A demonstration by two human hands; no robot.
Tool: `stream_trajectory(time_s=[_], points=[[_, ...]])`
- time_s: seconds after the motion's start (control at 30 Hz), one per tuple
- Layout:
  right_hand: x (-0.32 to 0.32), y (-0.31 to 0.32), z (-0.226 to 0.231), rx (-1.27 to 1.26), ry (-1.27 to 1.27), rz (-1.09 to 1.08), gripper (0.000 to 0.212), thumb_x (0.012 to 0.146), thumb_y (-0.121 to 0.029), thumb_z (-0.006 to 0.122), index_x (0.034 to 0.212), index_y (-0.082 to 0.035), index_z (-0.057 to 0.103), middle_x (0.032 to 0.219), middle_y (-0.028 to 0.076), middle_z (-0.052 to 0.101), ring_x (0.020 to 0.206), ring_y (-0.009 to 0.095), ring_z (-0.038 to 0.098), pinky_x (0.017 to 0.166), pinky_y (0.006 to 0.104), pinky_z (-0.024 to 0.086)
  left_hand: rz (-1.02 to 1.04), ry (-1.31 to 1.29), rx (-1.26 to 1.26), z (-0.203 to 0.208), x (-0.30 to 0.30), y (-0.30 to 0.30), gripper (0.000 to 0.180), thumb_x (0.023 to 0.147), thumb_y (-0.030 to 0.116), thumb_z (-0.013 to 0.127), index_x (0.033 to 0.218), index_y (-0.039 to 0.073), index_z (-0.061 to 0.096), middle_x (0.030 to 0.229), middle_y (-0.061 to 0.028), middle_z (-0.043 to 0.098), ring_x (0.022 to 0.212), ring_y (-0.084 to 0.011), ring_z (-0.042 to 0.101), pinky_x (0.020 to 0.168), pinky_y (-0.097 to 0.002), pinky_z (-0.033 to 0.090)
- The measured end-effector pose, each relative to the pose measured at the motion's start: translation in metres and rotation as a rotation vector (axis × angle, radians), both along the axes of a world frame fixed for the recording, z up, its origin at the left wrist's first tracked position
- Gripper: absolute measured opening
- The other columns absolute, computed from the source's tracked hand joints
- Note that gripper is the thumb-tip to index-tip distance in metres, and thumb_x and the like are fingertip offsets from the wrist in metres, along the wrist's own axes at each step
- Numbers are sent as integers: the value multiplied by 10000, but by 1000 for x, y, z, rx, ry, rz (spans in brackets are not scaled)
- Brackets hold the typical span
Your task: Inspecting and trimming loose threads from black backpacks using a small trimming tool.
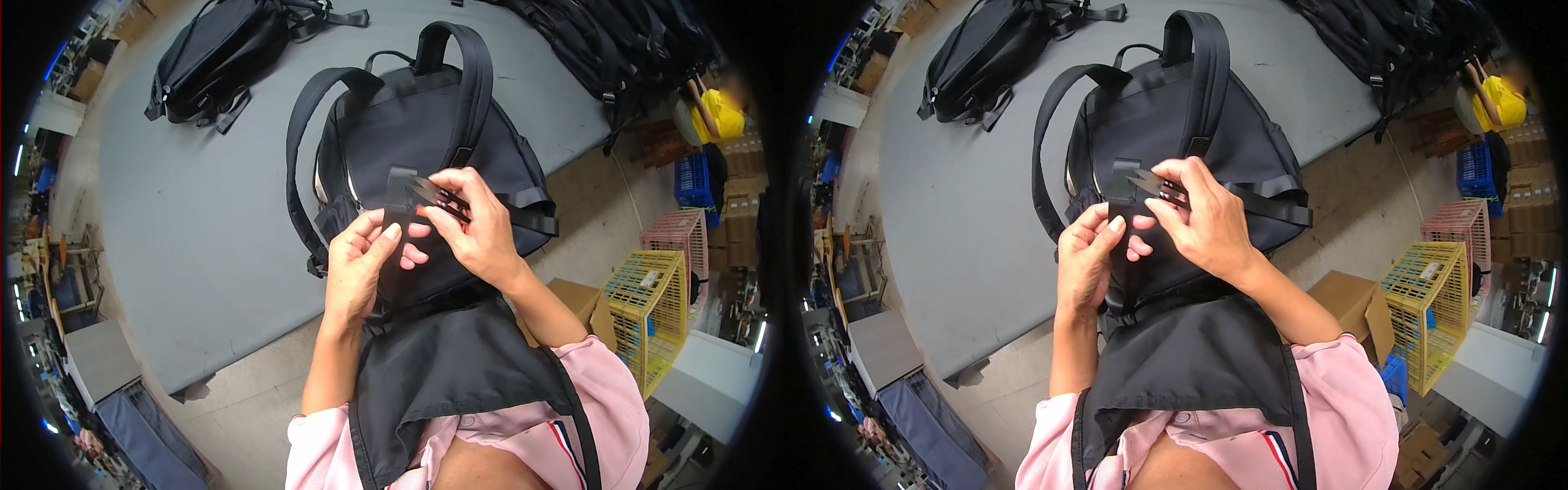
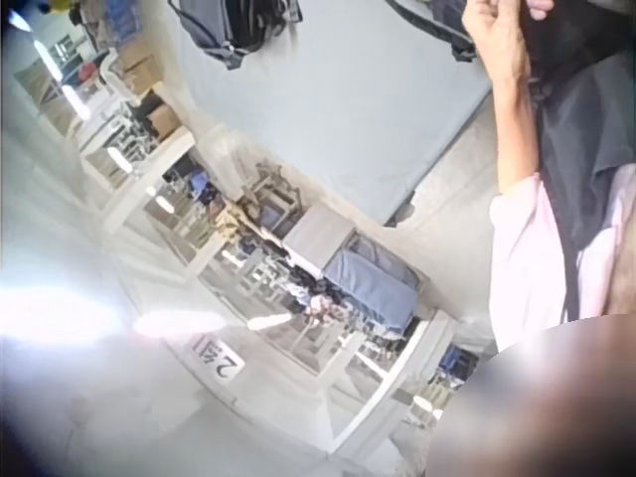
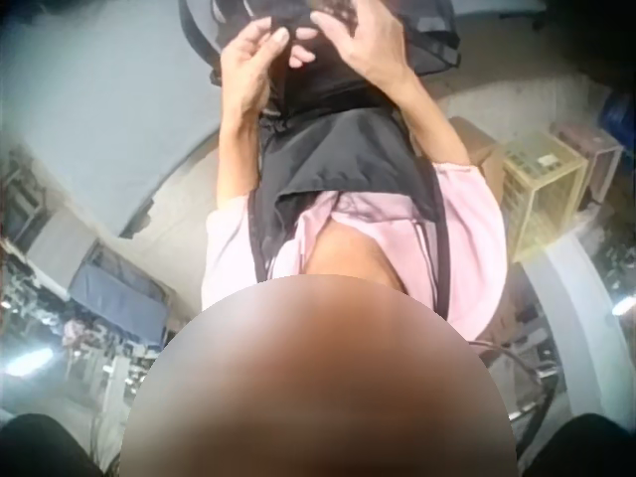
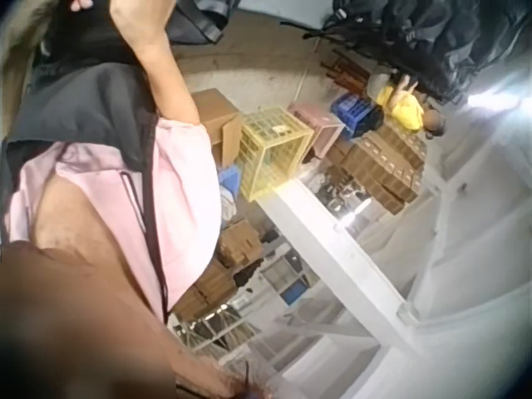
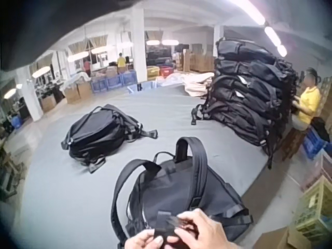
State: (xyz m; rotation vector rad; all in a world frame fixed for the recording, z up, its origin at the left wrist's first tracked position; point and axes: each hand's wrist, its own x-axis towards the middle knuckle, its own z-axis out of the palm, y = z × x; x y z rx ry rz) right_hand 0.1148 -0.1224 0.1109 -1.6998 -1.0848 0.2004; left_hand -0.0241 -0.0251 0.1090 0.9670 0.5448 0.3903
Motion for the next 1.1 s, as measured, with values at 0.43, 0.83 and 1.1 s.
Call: stream_trajectory(time_s=[0.43, 0.83, 1.1], points=[[14, -14, 15, -196, -317, 169, 275, 692, -10, 704, 952, -22, 614, 833, 106, 616, 643, 233, 610, 572, 304, 493, 53, 164, 69, -7, -2, 7, 185, 907, 109, 553, 1042, -4, 610, 753, -27, 624, 524, -33, 461, 487, -166, 343], [12, -13, 9, -175, -311, 226, 282, 688, -6, 702, 955, -25, 614, 795, 97, 604, 615, 228, 586, 557, 306, 471, 63, 200, 113, -4, -6, 8, 127, 888, 90, 565, 977, 18, 621, 695, -4, 590, 499, -21, 396, 458, -158, 289], [14, -12, 9, -143, -410, 263, 286, 667, -36, 719, 940, -55, 634, 783, 78, 607, 599, 235, 550, 571, 310, 453, -19, 182, 72, -7, -11, 14, 168, 889, 120, 566, 1002, 7, 616, 686, 16, 578, 499, 2, 387, 448, -151, 274]])
